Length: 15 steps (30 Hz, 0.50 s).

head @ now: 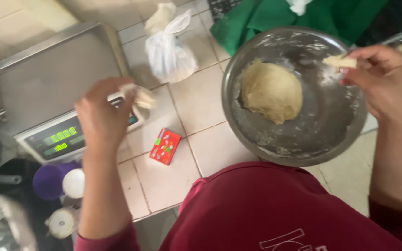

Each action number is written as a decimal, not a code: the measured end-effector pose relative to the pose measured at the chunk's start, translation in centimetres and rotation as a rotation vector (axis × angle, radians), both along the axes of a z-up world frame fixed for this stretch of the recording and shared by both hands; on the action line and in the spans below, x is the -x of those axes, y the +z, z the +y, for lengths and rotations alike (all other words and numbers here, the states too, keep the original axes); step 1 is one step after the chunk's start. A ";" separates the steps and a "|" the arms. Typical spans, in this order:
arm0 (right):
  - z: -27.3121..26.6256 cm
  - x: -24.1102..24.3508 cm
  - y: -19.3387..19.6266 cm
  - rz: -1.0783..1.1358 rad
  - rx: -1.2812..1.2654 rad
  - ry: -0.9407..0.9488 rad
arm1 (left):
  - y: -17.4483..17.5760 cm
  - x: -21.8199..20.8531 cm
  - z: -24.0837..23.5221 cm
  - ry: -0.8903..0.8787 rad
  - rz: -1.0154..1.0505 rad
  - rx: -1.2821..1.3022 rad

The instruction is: The person is dividing bread dough into portions using a scale and rolling them into balls on a kitchen counter.

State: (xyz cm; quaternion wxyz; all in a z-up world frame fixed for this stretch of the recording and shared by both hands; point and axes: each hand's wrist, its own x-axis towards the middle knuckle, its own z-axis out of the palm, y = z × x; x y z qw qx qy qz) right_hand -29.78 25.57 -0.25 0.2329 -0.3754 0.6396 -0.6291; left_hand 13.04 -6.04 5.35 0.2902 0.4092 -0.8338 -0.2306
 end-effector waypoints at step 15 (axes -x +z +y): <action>-0.9 -2.1 -10.6 0.101 -0.496 0.208 | -1.5 -12.0 -20.9 0.219 -0.527 -0.120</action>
